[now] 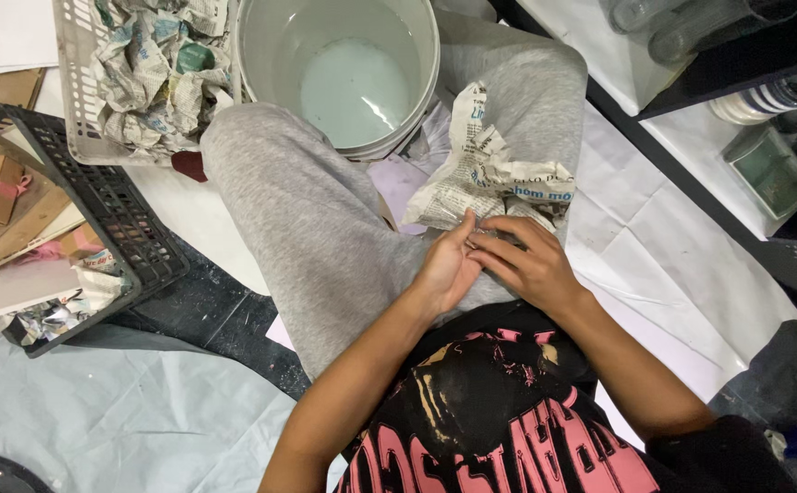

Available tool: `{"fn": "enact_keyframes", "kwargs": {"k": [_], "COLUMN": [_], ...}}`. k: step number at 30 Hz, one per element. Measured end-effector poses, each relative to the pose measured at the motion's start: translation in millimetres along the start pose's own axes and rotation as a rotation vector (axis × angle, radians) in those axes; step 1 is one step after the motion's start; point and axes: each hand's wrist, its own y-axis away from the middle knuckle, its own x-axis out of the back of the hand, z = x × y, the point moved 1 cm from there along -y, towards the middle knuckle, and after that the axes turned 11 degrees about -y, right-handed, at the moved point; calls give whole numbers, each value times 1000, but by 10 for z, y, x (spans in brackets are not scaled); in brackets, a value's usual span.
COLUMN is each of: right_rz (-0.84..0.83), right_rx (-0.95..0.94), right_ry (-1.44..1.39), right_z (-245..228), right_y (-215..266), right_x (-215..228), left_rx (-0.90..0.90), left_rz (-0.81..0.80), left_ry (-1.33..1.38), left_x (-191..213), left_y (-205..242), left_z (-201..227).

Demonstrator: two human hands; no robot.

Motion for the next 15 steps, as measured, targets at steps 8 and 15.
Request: {"fn": "enact_keyframes", "kwargs": {"k": [8, 15], "right_rz": [105, 198], "right_rx": [-43, -308], "right_ry": [11, -218], "right_z": [-24, 114], "right_y": [18, 140], "right_x": [-108, -36], "left_rx": [31, 17], "left_rz": [-6, -128], "left_ry": [-50, -49], "left_x": [-157, -28], "left_y": [84, 113], "left_z": [98, 142]}}
